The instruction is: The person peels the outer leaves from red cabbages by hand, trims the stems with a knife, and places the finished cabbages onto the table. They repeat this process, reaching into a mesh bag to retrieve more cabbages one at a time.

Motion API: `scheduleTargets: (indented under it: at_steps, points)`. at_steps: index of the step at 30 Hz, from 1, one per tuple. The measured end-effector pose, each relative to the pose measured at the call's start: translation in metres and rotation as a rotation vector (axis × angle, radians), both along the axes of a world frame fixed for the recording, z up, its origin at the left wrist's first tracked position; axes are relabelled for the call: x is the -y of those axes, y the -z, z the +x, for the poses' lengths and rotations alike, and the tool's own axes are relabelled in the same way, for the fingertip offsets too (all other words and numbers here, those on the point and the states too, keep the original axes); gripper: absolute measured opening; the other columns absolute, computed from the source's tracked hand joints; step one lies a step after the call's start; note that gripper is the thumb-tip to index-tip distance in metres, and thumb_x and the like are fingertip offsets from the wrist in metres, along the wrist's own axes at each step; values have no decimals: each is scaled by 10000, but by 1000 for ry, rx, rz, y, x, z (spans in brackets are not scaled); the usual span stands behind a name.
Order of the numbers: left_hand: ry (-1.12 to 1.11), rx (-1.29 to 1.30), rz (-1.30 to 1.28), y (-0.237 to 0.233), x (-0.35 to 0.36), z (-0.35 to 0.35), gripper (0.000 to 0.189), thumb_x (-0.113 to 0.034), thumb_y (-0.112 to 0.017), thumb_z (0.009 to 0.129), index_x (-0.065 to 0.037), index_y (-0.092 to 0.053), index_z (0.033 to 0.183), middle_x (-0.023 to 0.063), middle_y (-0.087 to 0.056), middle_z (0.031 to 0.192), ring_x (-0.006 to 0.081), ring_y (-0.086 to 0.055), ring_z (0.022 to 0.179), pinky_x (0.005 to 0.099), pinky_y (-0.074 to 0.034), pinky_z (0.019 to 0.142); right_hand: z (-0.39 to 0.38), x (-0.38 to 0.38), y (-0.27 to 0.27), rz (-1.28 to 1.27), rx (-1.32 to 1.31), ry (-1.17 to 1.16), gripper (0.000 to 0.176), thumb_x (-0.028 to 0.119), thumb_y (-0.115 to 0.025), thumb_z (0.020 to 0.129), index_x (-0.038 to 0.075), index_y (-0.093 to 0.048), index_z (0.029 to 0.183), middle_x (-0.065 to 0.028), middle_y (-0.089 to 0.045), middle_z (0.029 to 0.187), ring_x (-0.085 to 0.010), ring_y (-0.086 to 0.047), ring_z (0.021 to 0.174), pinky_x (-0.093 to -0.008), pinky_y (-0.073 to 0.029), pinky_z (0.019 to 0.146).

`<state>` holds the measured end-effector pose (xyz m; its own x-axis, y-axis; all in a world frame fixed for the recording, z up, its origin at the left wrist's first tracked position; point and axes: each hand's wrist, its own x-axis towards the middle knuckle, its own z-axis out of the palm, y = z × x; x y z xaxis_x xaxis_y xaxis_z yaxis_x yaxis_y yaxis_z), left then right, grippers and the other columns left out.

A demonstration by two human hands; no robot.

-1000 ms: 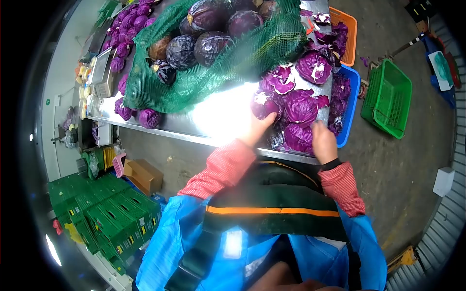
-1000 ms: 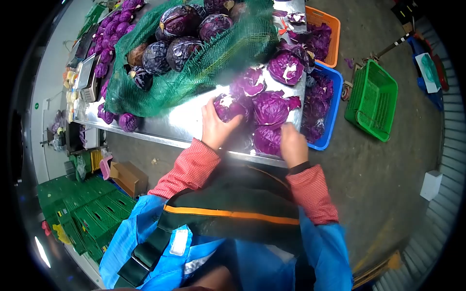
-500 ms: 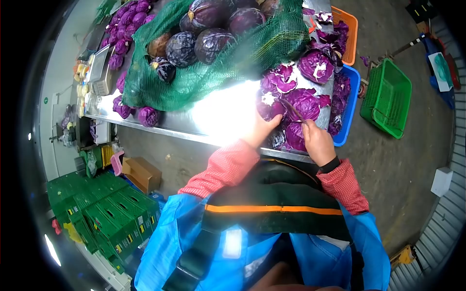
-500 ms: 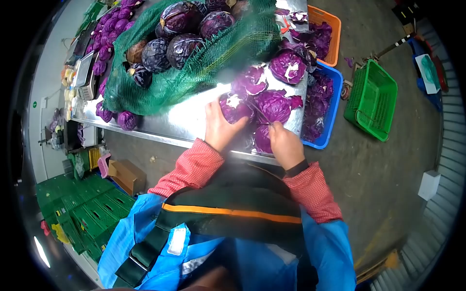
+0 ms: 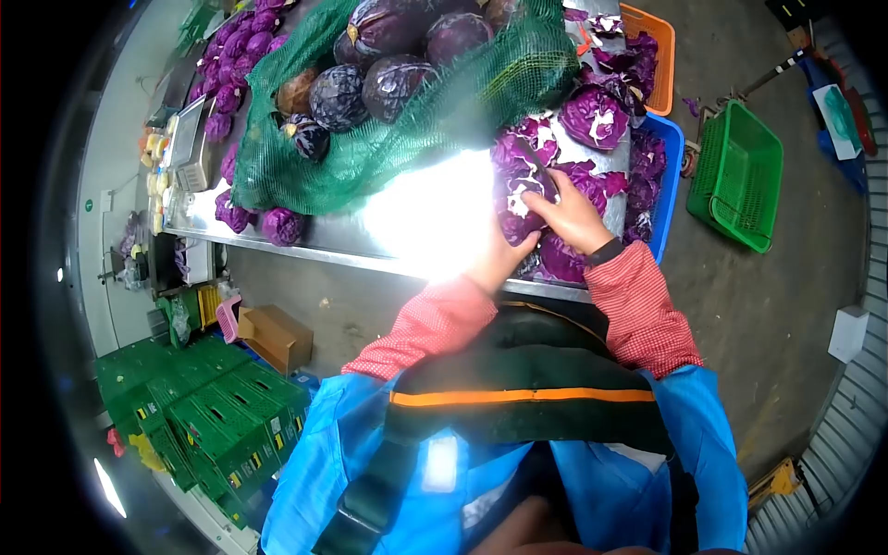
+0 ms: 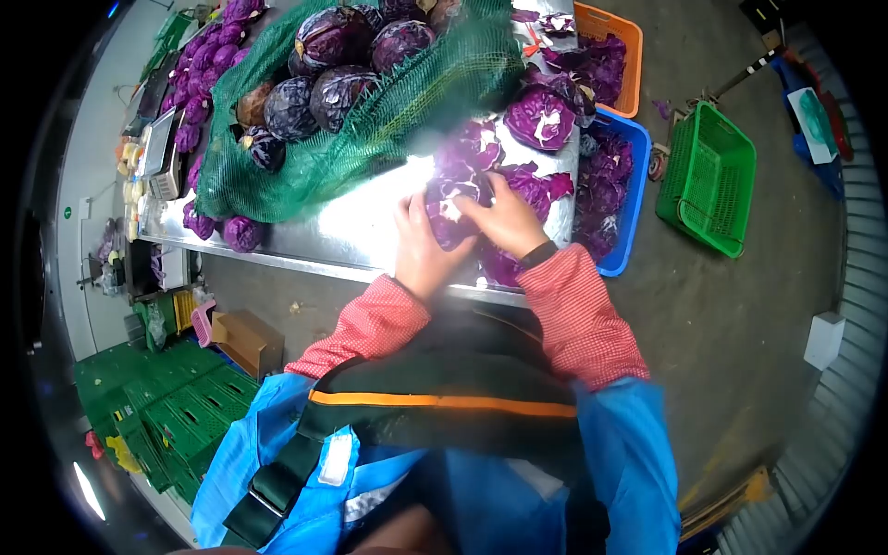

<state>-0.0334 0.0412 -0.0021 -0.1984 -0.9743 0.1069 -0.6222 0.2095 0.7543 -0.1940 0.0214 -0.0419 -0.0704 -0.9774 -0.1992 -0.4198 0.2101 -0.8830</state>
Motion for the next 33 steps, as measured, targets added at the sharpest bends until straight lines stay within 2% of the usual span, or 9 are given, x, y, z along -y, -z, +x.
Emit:
scheduleTargets:
  at_steps: [4, 10, 15, 18, 19, 23, 28, 32, 33]
  points:
    - [11, -8, 8, 1, -3, -1, 984, -165, -850, 625, 16, -276, 1404, 273, -370, 1257, 424, -453, 1154, 457, -441, 978, -12, 1, -34, 415, 556, -57, 402, 291, -604, 884, 22, -519, 1170, -10, -538, 714, -69, -450, 427, -216, -369, 376]
    - [73, 54, -110, 8, -3, 2, 1018, -165, -853, 610, 4, -263, 1423, 280, -356, 1286, 438, -437, 1180, 469, -428, 997, -18, -5, -25, 487, 551, -38, 358, 223, -578, 885, 25, -506, 1174, -7, -533, 699, -71, -457, 409, -227, -388, 359]
    - [-66, -42, 105, -9, 9, 2, 955, -218, -858, 616, 12, -333, 1379, 250, -413, 1207, 407, -470, 1140, 446, -441, 983, -17, -21, -11, 419, 483, 67, 337, 53, -581, 831, 9, -558, 1165, -21, -557, 654, -89, -455, 401, -246, -363, 348]
    - [-73, -68, 47, -3, 16, 7, 954, -259, -858, 621, 21, -343, 1372, 239, -427, 1172, 395, -480, 1110, 443, -448, 968, -12, -32, -3, 295, 600, 132, 373, 131, -612, 865, 9, -551, 1212, -26, -577, 689, -75, -449, 405, -240, -348, 347]
    - [-73, -77, 36, -1, 15, 7, 953, -257, -858, 621, 22, -342, 1372, 239, -427, 1170, 394, -481, 1104, 443, -448, 967, -11, -31, -8, 289, 420, 84, 468, 258, -679, 856, 7, -545, 1228, -108, -660, 829, -178, -609, 548, -292, -479, 477]
    - [-65, -464, 153, 5, 15, 2, 962, -263, -861, 617, 22, -342, 1374, 236, -429, 1167, 379, -481, 1086, 445, -444, 965, 6, -24, -37, -24, -62, -19, 732, 446, -745, 783, 21, -476, 1315, -232, -627, 1196, -346, -614, 1120, -374, -473, 931]
    - [-33, -534, 211, 5, 20, 9, 983, -308, -873, 607, 31, -351, 1368, 235, -441, 1174, 372, -479, 1094, 446, -441, 968, 3, 2, 36, -32, 252, -43, 751, 483, -727, 806, 89, -450, 1382, -197, -658, 1135, -313, -661, 992, -376, -502, 845]
    - [-22, -456, 164, 12, 28, 15, 998, -344, -879, 605, 39, -358, 1365, 250, -447, 1209, 371, -476, 1128, 438, -431, 989, -3, 4, 25, -93, 84, -31, 621, 456, -684, 858, 72, -536, 1323, -196, -686, 890, -284, -672, 783, -357, -514, 758]
    - [-20, -411, 181, 10, 31, 17, 999, -347, -878, 606, 40, -358, 1365, 253, -447, 1215, 371, -474, 1135, 437, -429, 993, 0, 5, 24, -154, 87, 47, 426, 360, -658, 889, 48, -611, 1176, -183, -682, 802, -312, -680, 720, -387, -522, 679]
